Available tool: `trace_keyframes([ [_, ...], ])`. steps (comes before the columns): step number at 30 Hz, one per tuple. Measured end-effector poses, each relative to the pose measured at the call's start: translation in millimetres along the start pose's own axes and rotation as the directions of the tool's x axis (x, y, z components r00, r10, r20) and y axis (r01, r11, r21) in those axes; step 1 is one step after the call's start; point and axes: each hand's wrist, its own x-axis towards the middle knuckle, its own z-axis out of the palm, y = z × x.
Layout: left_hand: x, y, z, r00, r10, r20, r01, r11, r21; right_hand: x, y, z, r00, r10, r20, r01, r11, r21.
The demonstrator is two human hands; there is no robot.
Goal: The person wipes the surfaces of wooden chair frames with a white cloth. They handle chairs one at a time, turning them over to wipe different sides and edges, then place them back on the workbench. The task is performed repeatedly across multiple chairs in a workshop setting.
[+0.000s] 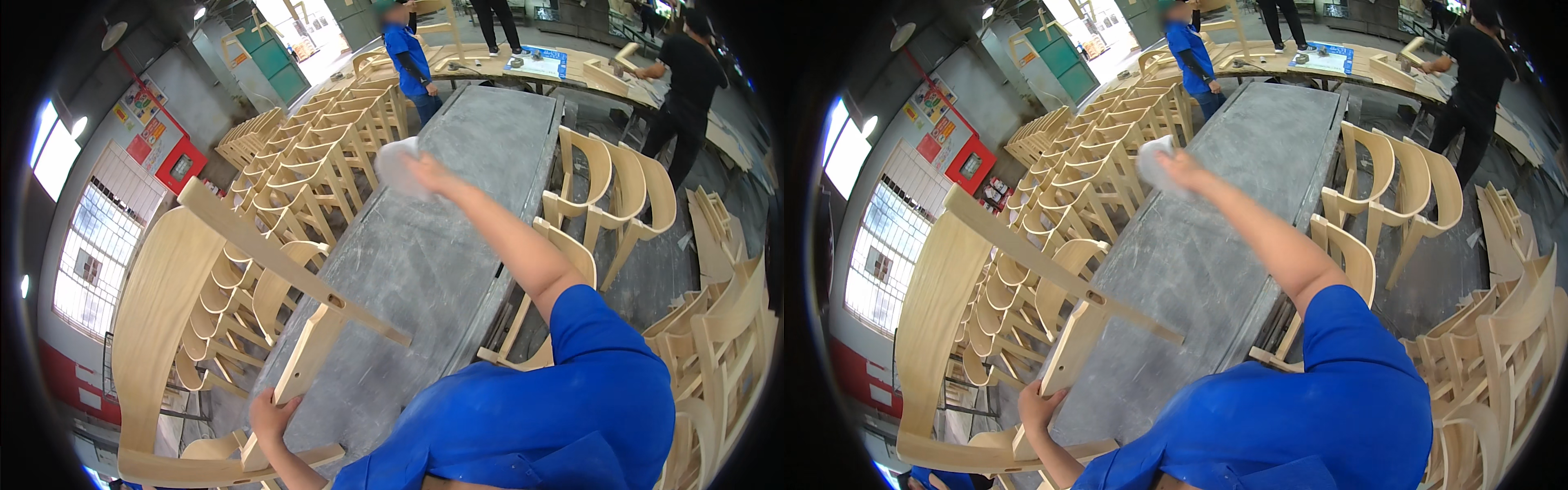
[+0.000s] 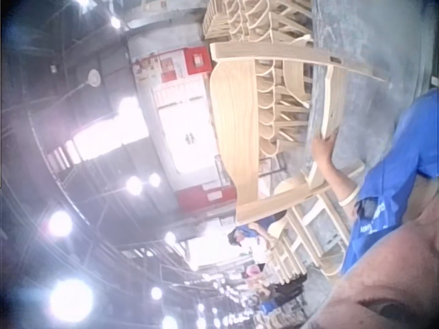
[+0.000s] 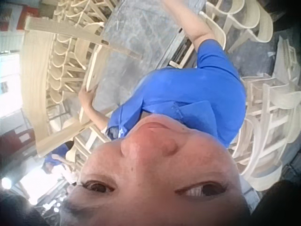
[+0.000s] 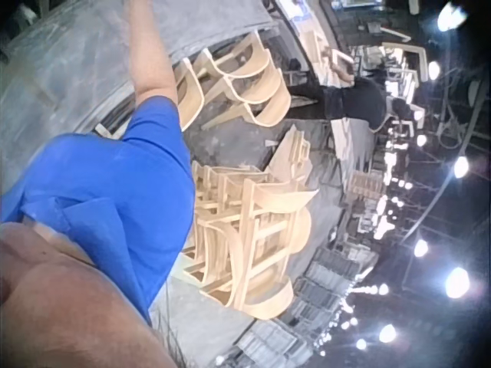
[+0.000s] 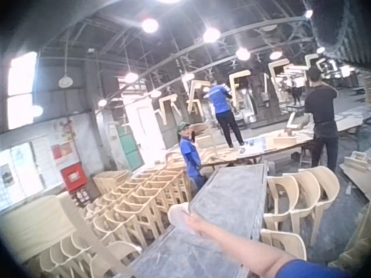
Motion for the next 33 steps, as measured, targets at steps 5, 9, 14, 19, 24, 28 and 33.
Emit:
trace_keyframes([
  [5, 0.0, 3.5, 0.7, 0.999, -0.049, 0.014, 0.048, 0.998, 0.031, 8.9, 83.7, -47.8, 0.986, -0.005, -0.168, 0.002, 1.000, -0.019],
  [9, -0.3, 3.2, 2.7, 0.999, -0.037, 0.003, 0.037, 0.999, 0.000, -18.4, 161.4, -25.3, 0.975, 0.199, -0.098, -0.200, 0.980, 0.002],
  [14, 1.7, 2.0, 5.2, 1.000, -0.031, -0.004, 0.031, 1.000, -0.002, -63.5, 220.5, 15.0, 0.933, 0.348, 0.087, -0.352, 0.936, 0.032],
  [19, 2.0, 3.7, 4.4, 0.999, -0.049, 0.010, 0.049, 0.999, 0.021, -88.9, 237.9, 37.9, 0.899, 0.413, 0.149, -0.412, 0.910, -0.036],
  [24, 0.9, 6.6, 3.7, 0.999, -0.028, 0.015, 0.028, 1.000, 0.010, -96.2, 239.1, 41.2, 0.879, 0.438, 0.190, -0.442, 0.897, -0.024],
  [28, -0.2, 8.1, 4.3, 0.999, -0.049, -0.008, 0.049, 0.998, 0.038, -107.9, 242.6, 42.6, 0.867, 0.448, 0.217, -0.430, 0.894, -0.128],
  [33, -0.3, 11.1, 5.6, 0.999, -0.029, -0.021, 0.030, 0.998, 0.049, -133.4, 261.0, 53.3, 0.862, 0.436, 0.259, -0.396, 0.897, -0.195],
])
